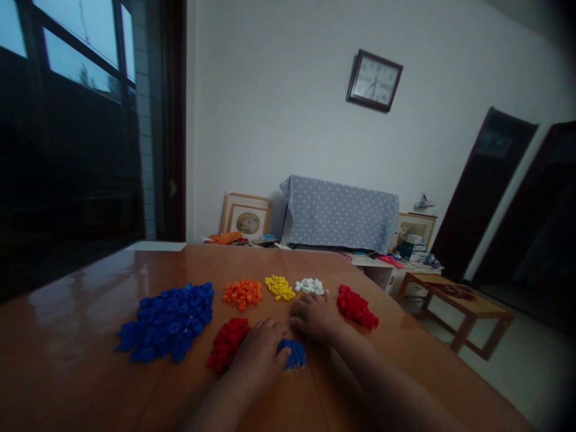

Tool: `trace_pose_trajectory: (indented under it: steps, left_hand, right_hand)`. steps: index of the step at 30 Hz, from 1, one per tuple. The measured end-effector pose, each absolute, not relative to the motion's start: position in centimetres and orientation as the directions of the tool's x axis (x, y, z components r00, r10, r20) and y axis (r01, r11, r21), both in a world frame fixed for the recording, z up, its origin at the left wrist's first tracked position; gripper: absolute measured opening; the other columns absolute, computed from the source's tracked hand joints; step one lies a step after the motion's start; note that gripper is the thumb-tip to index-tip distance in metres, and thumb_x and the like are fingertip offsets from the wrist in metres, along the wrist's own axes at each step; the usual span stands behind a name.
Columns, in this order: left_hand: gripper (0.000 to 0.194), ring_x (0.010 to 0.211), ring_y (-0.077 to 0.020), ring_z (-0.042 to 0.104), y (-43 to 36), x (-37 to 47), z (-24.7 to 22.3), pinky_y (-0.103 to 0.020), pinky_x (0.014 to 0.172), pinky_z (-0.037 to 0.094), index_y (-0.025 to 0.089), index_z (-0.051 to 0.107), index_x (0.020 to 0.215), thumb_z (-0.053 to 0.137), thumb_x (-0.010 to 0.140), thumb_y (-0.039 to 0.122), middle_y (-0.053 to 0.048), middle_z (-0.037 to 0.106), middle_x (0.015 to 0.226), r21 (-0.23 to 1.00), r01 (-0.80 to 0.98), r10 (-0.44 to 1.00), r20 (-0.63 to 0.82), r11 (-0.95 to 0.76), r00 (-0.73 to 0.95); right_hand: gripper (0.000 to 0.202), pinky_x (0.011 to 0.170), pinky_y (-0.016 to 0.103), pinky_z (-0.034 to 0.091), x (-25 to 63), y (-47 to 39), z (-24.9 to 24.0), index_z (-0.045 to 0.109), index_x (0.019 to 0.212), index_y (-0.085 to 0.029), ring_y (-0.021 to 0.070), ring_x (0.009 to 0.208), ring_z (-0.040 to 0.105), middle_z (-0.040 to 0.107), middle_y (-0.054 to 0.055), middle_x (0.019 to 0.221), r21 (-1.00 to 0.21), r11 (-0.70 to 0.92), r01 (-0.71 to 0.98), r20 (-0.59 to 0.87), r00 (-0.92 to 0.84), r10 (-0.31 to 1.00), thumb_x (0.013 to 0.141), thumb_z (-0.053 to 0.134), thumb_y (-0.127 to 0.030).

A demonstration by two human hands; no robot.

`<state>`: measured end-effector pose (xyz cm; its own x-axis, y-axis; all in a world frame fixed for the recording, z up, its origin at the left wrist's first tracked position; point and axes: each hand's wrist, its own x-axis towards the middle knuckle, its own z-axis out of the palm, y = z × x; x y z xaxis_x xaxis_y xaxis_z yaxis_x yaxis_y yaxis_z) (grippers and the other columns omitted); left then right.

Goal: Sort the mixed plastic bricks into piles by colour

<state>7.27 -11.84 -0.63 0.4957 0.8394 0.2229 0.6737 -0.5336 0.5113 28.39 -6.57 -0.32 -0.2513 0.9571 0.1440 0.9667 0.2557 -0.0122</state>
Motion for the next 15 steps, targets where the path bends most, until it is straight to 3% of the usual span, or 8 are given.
trace_pose_trajectory:
  steps: [10, 15]
  left_hand:
    - [0.023, 0.107, -0.0255, 0.051, -12.7, 7.5, 0.2, -0.035, 0.091, 0.039, 0.022, 0.062, 0.101, 0.056, 0.082, 0.032, -0.008, 0.058, 0.112, 0.490, 0.690, 0.836, 0.176, -0.533, 0.520]
    - [0.019, 0.106, -0.0252, 0.051, -12.9, 7.5, 0.3, -0.035, 0.089, 0.039, 0.021, 0.061, 0.096, 0.056, 0.081, 0.031, -0.008, 0.058, 0.110, 0.491, 0.686, 0.832, 0.176, -0.537, 0.526]
  right_hand:
    - [0.035, 0.111, 0.059, 0.000, 28.9, -7.0, -1.7, 0.063, 0.116, -0.027, 0.0289, 0.123, 0.048, 0.065, 0.009, 0.123, 0.011, 0.233, 0.972, 0.166, -0.232, 0.959, 0.096, 0.040, -0.045]
    - [0.034, 0.112, 0.058, 0.001, 29.1, -7.2, -1.3, 0.065, 0.116, -0.028, 0.0274, 0.124, 0.049, 0.066, 0.008, 0.123, -0.084, 0.246, 0.966, 0.182, -0.228, 0.957, 0.098, 0.039, -0.042]
